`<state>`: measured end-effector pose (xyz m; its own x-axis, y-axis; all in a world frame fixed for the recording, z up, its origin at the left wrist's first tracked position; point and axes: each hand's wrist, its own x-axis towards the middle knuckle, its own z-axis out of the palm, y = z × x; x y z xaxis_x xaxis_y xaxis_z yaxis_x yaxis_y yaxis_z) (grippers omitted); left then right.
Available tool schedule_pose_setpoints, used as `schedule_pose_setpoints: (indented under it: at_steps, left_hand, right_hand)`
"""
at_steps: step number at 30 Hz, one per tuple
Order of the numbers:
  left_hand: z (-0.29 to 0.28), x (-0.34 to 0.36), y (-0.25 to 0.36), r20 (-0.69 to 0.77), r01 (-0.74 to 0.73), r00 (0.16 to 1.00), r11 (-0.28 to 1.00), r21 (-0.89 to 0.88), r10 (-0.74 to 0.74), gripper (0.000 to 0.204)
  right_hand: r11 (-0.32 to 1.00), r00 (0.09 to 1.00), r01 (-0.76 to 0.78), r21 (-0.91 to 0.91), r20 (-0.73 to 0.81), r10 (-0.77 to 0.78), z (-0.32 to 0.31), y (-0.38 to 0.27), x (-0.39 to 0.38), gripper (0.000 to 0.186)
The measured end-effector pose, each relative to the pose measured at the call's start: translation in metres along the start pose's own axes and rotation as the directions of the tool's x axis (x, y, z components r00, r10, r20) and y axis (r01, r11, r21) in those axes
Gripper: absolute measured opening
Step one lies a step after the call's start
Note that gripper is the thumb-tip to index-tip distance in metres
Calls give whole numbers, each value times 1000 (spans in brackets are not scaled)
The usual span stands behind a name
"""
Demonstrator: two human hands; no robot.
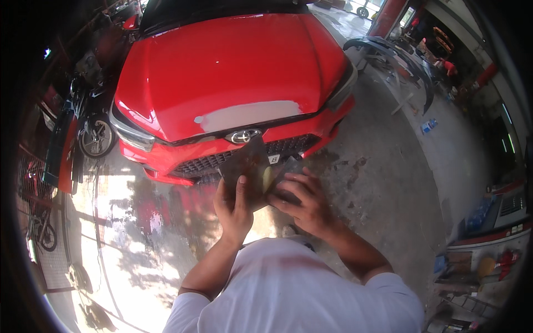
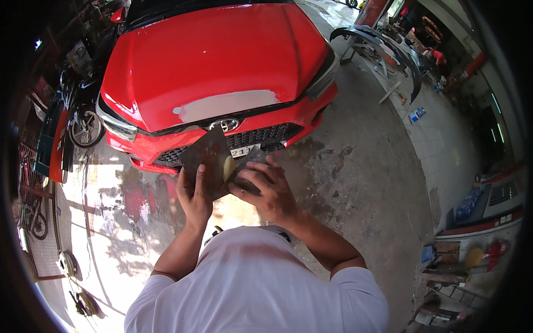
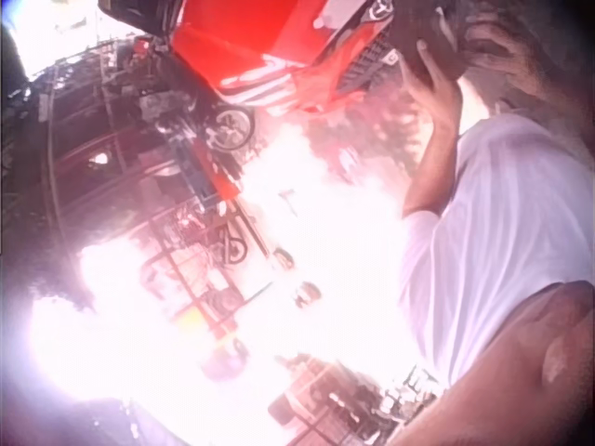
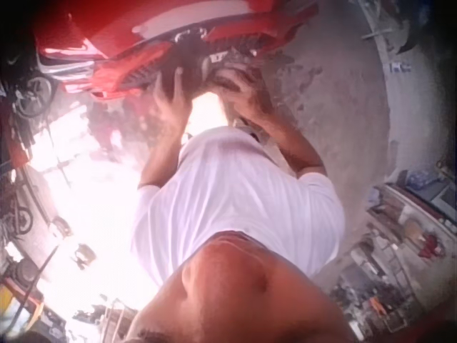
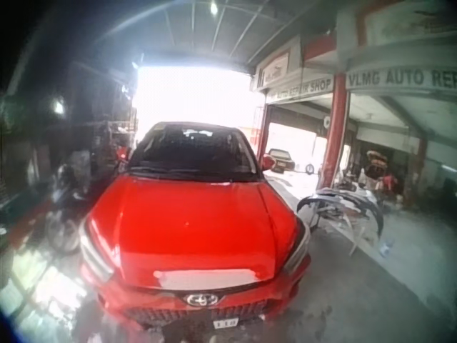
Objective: The person sits on the floor, opens a paint can, and squeezes filler onto a metal mixing board. They mix the filler with a putty knife, then walk to a red car and apply the filler to a sanded area on the front bumper.
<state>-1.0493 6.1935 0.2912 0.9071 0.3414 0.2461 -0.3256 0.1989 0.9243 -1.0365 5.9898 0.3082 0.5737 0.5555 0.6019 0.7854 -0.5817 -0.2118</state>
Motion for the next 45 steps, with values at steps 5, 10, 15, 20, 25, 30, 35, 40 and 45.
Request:
schedule_pose_setpoints:
  at_steps: [5, 10, 15, 20, 25, 30, 35, 40, 45]
  left_hand:
    - [-6, 13, 4, 2, -120, 993, 981, 150, 121, 27]
    - [-6, 22, 11, 9, -121, 993, 987, 111, 120, 26]
    - [9, 10, 25, 190, -275, 953, 937, 214, 237, 27]
    - [-9, 29, 34, -9, -226, 973, 964, 143, 230, 26]
    - [8, 20, 6, -83, 161, 976, 929, -335, -199, 23]
    - [0, 0, -6, -90, 235, 955, 902, -362, -284, 23]
    - [7, -9, -18, -125, 177, 965, 922, -345, -232, 25]
    - [7, -5, -8, -89, 184, 971, 933, -309, -221, 27]
    - [5, -24, -35, 172, -30, 985, 970, 239, -12, 28]
  right_hand:
    - [1000, 998, -13, -6, -59, 12, 0, -4, 9, 45]
    - [1000, 998, 22, 16, 57, -23, 19, -6, -4, 45]
    - [1000, 992, 14, -15, -129, -16, 3, -7, 26, 43]
    - [993, 996, 94, 70, -11, -93, 17, -5, 9, 47]
    - [926, 985, 70, 371, -172, -6, 24, -4, 9, 63]
    - [964, 983, -156, 216, 126, 131, 22, 41, -12, 72]
    - [793, 995, -35, 608, -53, 84, 15, -7, -12, 71]
    - [952, 949, -230, 204, 263, 174, 34, 34, -56, 73]
    - [984, 982, -169, 50, 92, 164, -9, 8, 5, 62]
